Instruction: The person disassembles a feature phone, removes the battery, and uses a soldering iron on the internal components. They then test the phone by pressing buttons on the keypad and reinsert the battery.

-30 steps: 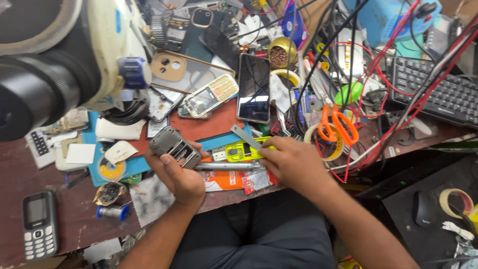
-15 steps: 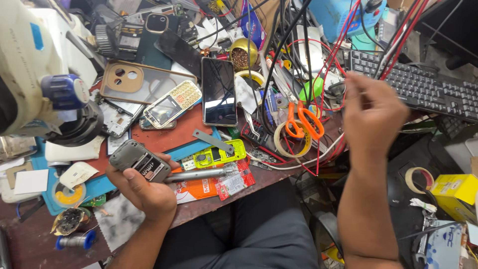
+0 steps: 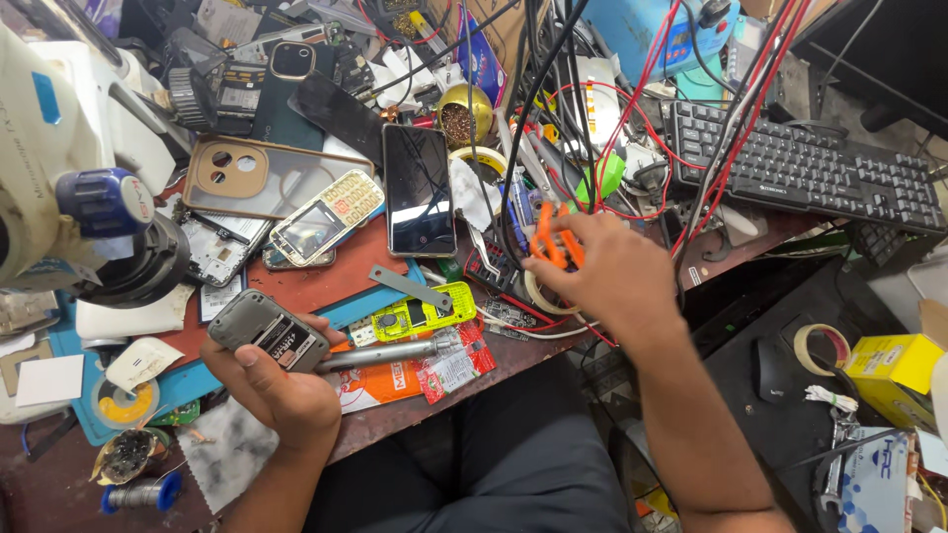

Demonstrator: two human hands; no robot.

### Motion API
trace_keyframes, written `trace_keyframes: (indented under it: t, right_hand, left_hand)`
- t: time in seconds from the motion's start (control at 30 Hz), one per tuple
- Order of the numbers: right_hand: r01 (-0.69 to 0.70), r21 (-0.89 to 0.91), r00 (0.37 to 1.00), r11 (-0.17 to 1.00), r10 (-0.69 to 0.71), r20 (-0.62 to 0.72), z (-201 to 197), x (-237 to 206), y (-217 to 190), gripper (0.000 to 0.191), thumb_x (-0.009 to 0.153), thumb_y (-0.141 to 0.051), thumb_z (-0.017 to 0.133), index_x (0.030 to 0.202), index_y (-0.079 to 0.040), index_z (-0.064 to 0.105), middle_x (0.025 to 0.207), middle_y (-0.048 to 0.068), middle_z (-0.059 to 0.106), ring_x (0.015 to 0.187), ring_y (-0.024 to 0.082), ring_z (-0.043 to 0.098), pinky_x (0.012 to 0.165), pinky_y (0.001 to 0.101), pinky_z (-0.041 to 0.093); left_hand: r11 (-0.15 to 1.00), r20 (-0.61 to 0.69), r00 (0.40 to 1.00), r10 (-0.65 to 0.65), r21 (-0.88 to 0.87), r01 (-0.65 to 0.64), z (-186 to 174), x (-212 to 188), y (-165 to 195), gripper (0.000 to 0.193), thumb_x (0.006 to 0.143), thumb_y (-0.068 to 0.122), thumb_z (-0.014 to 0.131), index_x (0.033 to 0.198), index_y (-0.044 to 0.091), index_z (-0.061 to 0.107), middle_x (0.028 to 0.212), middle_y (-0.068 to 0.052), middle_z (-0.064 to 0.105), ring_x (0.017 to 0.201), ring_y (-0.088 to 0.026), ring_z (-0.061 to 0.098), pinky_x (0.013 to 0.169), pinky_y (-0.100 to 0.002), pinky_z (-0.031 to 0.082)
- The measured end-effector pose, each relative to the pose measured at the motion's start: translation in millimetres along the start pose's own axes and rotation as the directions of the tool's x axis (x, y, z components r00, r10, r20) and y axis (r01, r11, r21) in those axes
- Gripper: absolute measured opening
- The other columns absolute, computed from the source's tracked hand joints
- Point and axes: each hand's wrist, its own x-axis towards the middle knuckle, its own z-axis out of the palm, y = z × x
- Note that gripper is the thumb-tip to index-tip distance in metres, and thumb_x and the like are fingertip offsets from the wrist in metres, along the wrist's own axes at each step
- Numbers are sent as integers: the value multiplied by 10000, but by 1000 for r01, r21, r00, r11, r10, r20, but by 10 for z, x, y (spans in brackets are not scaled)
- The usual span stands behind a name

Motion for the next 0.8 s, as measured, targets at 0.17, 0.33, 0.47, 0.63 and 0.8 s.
trace_keyframes:
  t: [0.17,0.33,0.47,0.63,0.8]
  right_hand:
    - [387,153,855,909,-292,-428,229,-213,-390,443,830,-427,810,1118,-100,732,1063,72,731,976,290,666,845,412,542]
    - [452,147,836,880,-361,-413,385,-169,-385,228,846,-236,799,1019,-97,746,935,87,716,953,305,653,854,434,507]
    - [356,-82,850,931,-359,-385,204,35,-97,33,850,-121,741,872,-143,754,918,42,726,938,271,668,851,440,538]
    - [233,-234,822,944,-319,-471,42,-119,15,239,899,-115,727,1127,-140,796,1128,-1,765,1064,259,670,885,417,533]
    - [514,368,848,775,-394,-355,178,-361,-546,184,886,-172,750,1062,-125,776,1015,40,758,896,227,724,792,372,572]
  left_hand:
    - [1000,2,1000,-5,1,5,33,19,38,536,1143,560,363,1326,60,304,916,-216,618,686,-250,634,701,-369,572]
    - [999,3,1000,-22,-27,22,26,5,54,544,1133,562,380,1337,61,319,936,-200,608,729,-250,631,705,-377,578]
    - [998,-1,1000,-22,-56,22,6,30,-13,544,1115,560,385,1332,66,325,916,-189,612,715,-246,640,697,-373,576]
    - [997,-15,1000,-24,-76,23,-2,17,-34,490,1135,523,402,1304,69,329,953,-192,627,749,-253,654,734,-377,589]
    - [996,-30,997,-77,-55,75,8,25,-14,471,1117,446,377,1368,55,306,1038,-190,641,738,-253,680,693,-371,584]
